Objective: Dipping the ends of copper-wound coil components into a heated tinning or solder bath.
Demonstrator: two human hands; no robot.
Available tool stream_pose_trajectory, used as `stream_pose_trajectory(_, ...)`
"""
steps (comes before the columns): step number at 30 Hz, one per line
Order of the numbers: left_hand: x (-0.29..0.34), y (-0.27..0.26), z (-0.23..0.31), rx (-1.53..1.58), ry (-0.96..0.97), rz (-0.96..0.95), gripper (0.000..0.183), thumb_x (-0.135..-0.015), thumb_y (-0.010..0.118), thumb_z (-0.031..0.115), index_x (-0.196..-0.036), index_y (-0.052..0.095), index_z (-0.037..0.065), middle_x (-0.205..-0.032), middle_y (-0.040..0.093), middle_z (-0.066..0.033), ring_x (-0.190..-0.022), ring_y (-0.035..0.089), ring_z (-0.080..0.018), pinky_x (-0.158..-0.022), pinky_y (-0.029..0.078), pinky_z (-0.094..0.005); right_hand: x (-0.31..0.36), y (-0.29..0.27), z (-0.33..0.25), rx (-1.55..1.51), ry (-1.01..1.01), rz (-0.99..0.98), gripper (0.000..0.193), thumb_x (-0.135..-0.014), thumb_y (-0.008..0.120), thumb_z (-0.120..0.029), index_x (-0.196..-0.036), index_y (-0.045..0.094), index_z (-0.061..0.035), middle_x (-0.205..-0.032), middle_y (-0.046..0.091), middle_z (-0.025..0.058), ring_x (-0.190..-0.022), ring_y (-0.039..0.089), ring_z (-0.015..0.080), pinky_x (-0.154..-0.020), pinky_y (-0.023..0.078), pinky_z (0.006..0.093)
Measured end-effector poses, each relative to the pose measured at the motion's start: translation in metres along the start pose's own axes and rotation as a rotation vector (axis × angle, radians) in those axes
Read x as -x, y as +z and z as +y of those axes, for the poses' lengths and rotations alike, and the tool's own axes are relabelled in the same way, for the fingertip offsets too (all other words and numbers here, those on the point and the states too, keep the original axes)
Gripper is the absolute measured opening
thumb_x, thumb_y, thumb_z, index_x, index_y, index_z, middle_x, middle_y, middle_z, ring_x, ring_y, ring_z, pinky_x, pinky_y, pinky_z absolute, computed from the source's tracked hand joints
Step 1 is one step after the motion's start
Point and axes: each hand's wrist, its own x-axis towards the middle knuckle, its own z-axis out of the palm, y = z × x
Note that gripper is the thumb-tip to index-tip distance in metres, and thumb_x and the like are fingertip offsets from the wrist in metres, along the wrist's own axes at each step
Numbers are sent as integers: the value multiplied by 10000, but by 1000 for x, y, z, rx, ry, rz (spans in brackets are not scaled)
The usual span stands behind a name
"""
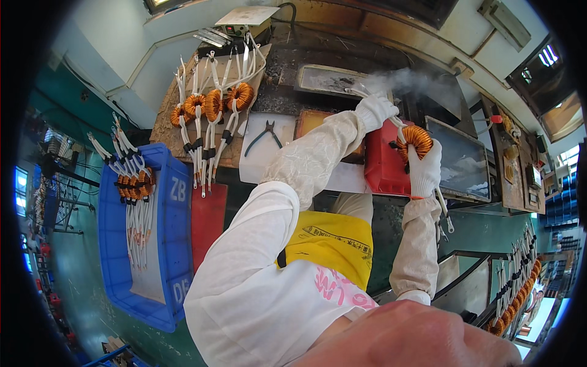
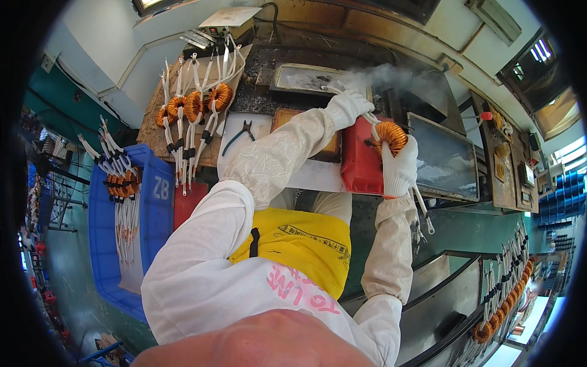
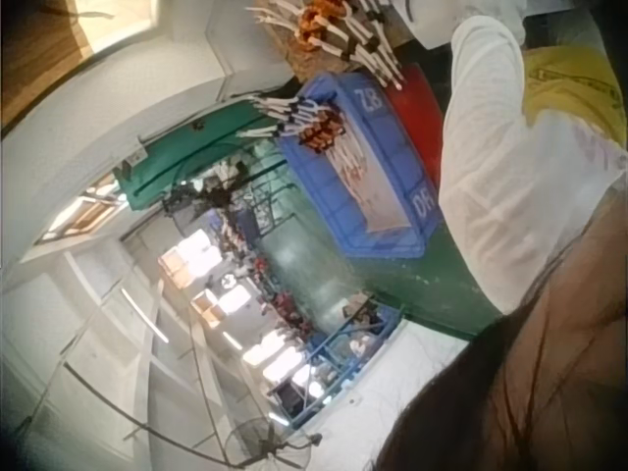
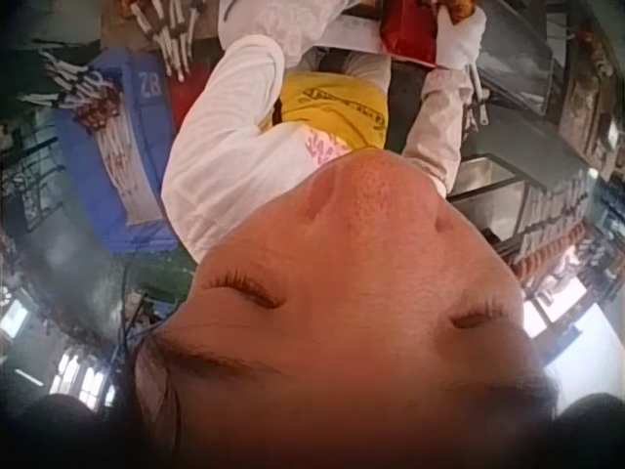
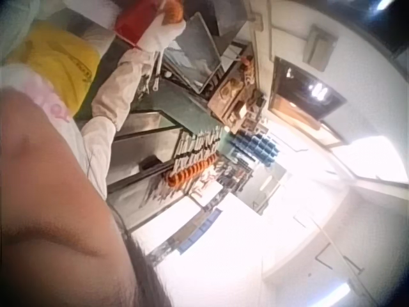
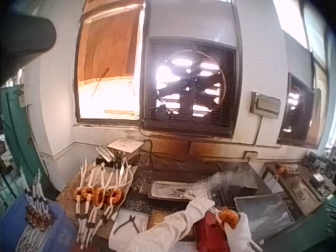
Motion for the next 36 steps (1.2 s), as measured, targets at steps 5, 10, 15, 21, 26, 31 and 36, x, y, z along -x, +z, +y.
stream_pose_trajectory(5,-2,-7,11,-2,19,-14,158,-891,568,259,-970,684,185,-942,710,-40,-966,669,-213,-916,471,-347,7,-3,9,-29,-47,53,548,-854,749,-342,-1284,520,-91,-1151,668,157,-1028,665,377,-874,515,452)
stream_pose_trajectory(10,-6,-15,13,-78,83,8,141,-884,567,245,-960,669,185,-947,705,-12,-954,655,-207,-904,471,-331,9,-4,13,-40,-9,70,538,-845,762,-319,-1272,530,-91,-1139,670,151,-1013,671,364,-856,520,451)
stream_pose_trajectory(15,-7,-21,13,-103,95,-22,133,-880,575,249,-951,668,188,-943,704,-5,-954,649,-209,-904,469,-326,8,-3,15,-32,-16,65,547,-855,758,-320,-1282,520,-75,-1135,674,158,-1027,671,347,-885,515,425)
stream_pose_trajectory(21,-7,-28,16,-95,69,-50,158,-895,569,266,-972,684,191,-968,710,-14,-972,651,-207,-925,460,-319,10,-8,10,-13,36,50,551,-857,757,-319,-1287,518,-70,-1134,670,158,-1031,670,337,-890,515,418)
stream_pose_trajectory(26,-5,-30,16,-122,86,-57,171,-908,557,273,-983,680,182,-979,711,-20,-976,656,-203,-930,454,-324,15,-10,8,-40,23,49,553,-855,761,-322,-1290,522,-78,-1144,667,152,-1042,668,327,-896,513,409)
stream_pose_trajectory(31,-11,-44,23,-131,124,-31,148,-891,571,261,-976,658,176,-944,698,-18,-960,653,-196,-951,448,-332,19,-8,20,-123,1,131,562,-837,782,-322,-1281,535,-82,-1126,669,146,-1006,679,326,-858,523,409)
stream_pose_trajectory(36,-23,-76,54,-120,188,36,235,-861,565,221,-1077,626,153,-1105,666,-27,-1115,602,-210,-1053,420,-365,23,-11,47,-315,-10,249,559,-835,796,-288,-1268,540,-43,-1126,659,147,-1020,663,292,-907,497,362)
